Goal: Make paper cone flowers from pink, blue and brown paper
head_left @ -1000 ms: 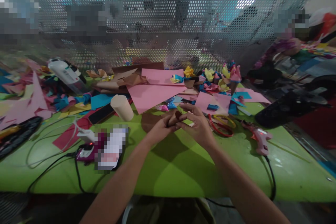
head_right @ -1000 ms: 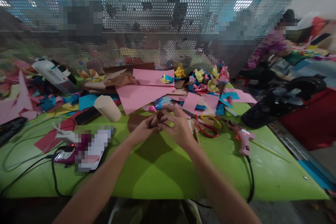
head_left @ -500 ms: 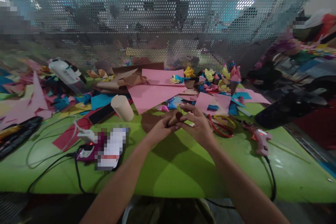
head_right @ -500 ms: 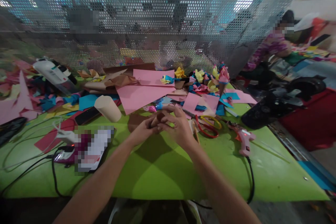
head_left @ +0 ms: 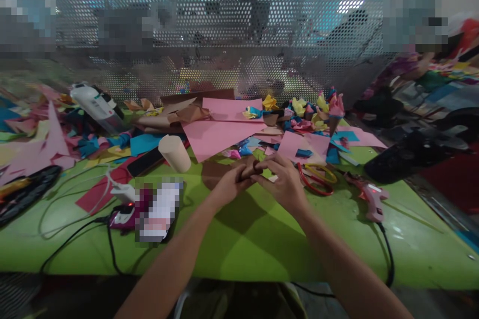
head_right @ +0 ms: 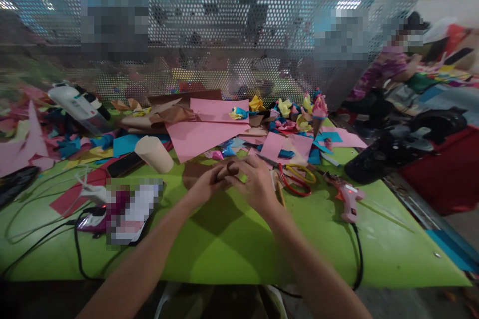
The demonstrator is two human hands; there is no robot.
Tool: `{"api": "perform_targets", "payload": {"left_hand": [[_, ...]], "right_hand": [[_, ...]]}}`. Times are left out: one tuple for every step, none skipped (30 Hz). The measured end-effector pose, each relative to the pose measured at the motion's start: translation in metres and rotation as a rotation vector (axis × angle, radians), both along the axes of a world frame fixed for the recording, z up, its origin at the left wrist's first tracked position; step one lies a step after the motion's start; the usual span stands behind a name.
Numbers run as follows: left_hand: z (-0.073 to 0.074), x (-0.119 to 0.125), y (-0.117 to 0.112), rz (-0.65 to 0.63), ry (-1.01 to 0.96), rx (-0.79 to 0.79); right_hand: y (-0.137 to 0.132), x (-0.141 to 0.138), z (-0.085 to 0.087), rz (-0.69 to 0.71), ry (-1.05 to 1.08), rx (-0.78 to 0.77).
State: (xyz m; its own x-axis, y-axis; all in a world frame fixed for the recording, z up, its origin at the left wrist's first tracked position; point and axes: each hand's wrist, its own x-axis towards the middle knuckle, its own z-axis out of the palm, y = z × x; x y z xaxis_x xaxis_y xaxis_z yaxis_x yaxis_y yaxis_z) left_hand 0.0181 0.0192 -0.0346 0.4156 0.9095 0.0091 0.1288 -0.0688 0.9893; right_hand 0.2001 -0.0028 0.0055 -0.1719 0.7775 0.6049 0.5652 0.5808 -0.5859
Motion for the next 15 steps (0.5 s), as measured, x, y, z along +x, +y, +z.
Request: {"api": "perform_targets", "payload": {"left_hand": [[-0.001, -0.001, 0.001, 0.022, 0.064, 0.043], [-0.001, -0.003, 0.001, 0.038, 0.126, 0.088], [-0.002, -0.004, 0.001, 0.047, 0.179, 0.129], [-0.002, -0.006, 0.002, 0.052, 0.223, 0.165], [-0.002, -0.007, 0.002, 0.052, 0.258, 0.193], [-0.002, -0.007, 0.002, 0.05, 0.287, 0.212], [-0.003, -0.008, 0.003, 0.046, 0.31, 0.22], [-0.003, -0.008, 0.003, 0.044, 0.325, 0.221], [-0.004, -0.007, 0.003, 0.041, 0.329, 0.214], [-0.004, -0.006, 0.003, 0.037, 0.324, 0.201], [-0.004, -0.005, 0.003, 0.031, 0.309, 0.185], [-0.004, -0.004, 0.003, 0.022, 0.288, 0.166], [-0.003, -0.003, 0.003, 0.009, 0.265, 0.145], [-0.001, -0.002, 0.003, -0.005, 0.239, 0.122], [0.002, -0.001, 0.002, -0.023, 0.211, 0.094]], "right_hand": [[0.0, 0.0, 0.0, 0.023, 0.002, -0.039], [-0.001, -0.001, -0.001, 0.048, 0.0, -0.084], [-0.001, -0.002, -0.001, 0.072, -0.004, -0.128], [-0.001, -0.003, -0.002, 0.095, -0.009, -0.168], [-0.001, -0.004, -0.003, 0.119, -0.01, -0.204], [-0.001, -0.005, -0.005, 0.147, -0.003, -0.233], [0.0, -0.005, -0.006, 0.173, 0.011, -0.259], [0.0, -0.006, -0.007, 0.193, 0.028, -0.281], [0.001, -0.007, -0.008, 0.207, 0.048, -0.299], [0.002, -0.007, -0.01, 0.22, 0.068, -0.315], [0.003, -0.007, -0.01, 0.227, 0.088, -0.326], [0.003, -0.007, -0.011, 0.229, 0.106, -0.336], [0.004, -0.007, -0.012, 0.227, 0.124, -0.349], [0.004, -0.007, -0.012, 0.222, 0.147, -0.365], [0.005, -0.006, -0.013, 0.211, 0.177, -0.386]]}}
